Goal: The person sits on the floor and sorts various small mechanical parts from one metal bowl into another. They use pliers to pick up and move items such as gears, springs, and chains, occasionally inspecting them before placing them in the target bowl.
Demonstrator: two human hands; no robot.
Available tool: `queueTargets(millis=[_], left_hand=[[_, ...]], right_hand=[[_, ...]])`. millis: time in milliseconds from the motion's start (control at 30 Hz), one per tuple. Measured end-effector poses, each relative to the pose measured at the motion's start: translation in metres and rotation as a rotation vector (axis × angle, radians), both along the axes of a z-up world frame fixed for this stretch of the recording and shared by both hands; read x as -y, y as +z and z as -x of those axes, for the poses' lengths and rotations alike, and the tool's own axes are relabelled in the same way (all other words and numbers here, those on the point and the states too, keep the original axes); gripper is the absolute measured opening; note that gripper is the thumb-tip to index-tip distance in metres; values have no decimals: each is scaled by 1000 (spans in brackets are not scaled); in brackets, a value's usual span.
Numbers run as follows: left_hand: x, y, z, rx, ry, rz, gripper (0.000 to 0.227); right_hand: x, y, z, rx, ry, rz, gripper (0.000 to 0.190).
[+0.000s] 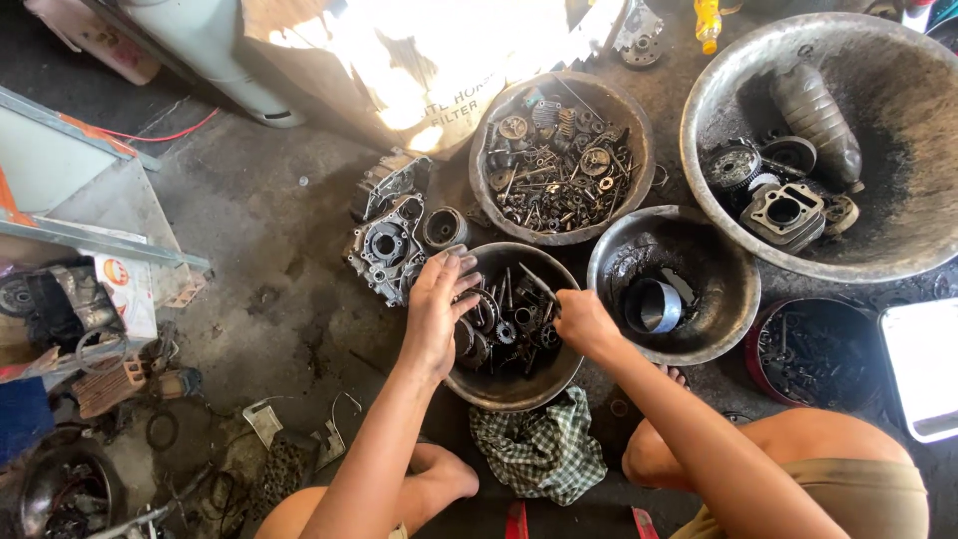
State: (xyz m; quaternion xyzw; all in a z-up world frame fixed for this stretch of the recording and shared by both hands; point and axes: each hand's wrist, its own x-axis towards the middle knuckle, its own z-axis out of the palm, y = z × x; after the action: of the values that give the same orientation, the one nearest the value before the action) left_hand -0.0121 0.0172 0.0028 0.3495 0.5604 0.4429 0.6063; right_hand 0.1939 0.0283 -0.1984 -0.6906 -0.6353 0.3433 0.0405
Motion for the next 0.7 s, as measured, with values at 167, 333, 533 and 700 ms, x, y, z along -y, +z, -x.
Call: queueTargets(millis=[167,333,533,700], left_hand=[[2,-4,2,47,38,-4,55],[2,-6,6,73,53,4,52],[1,0,5,78,55,-9,50],[-2,2,5,82,42,-33,48]], right_hand=[[-3,7,9,-107,-44,-6,11],[-2,41,18,-211,-98,-63,12],[-6,52,16,-241,-110,-154,12],[-17,56,6,-185,-125,-378,18]])
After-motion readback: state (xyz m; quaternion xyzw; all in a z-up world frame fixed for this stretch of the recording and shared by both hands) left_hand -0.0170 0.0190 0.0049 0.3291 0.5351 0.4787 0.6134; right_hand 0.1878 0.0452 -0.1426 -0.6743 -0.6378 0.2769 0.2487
